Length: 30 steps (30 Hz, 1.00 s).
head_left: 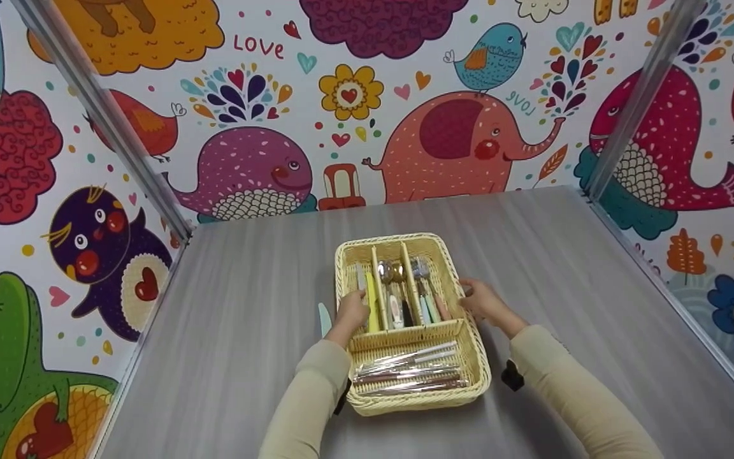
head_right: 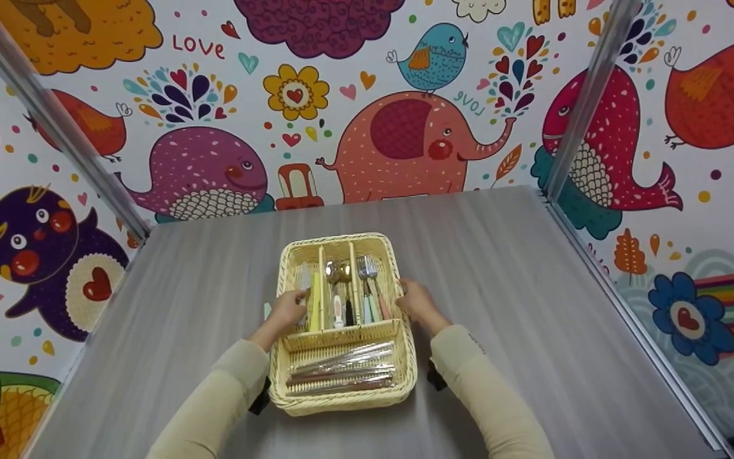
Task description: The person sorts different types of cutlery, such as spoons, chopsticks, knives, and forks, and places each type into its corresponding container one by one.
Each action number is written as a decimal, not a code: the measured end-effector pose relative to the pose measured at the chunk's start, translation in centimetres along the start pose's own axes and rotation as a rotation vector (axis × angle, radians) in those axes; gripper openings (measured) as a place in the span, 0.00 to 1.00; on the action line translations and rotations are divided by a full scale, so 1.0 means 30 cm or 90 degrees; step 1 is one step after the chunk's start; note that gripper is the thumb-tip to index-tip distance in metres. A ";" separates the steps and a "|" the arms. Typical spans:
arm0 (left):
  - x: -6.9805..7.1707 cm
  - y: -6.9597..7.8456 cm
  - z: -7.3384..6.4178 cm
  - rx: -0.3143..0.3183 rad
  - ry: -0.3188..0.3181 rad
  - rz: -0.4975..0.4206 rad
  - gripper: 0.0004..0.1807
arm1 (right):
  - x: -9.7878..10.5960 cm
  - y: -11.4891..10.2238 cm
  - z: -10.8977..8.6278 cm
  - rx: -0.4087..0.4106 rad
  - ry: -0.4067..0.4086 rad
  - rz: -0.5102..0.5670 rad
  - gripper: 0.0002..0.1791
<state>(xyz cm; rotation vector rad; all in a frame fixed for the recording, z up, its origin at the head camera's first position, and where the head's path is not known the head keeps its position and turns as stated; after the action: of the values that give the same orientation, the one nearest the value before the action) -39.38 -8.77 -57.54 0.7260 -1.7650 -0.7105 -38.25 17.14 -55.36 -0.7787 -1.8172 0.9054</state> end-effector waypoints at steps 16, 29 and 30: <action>-0.219 -0.297 0.312 0.003 -0.053 0.178 0.11 | 0.002 0.001 -0.007 0.003 0.009 0.001 0.29; 0.185 0.069 -0.099 -0.056 0.115 -0.034 0.21 | 0.002 0.006 -0.003 0.005 -0.002 0.005 0.29; 0.218 0.051 -0.105 -0.053 0.149 -0.038 0.20 | 0.001 0.007 -0.004 0.005 -0.003 0.007 0.29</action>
<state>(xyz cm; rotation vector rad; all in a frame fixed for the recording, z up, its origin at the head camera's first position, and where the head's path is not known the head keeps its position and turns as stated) -38.31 -13.14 -51.63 0.7752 -1.4980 -0.7041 -38.13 17.30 -55.49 -0.7826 -1.8139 0.9208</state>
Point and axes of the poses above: each hand's wrist, its own z-axis towards the middle knuckle, its own x-axis out of the back of the hand, y = z × x, the point moved 7 cm from there along z, towards the middle knuckle, and after that the axes turned 6 degrees about -y, right-handed, at the moved point
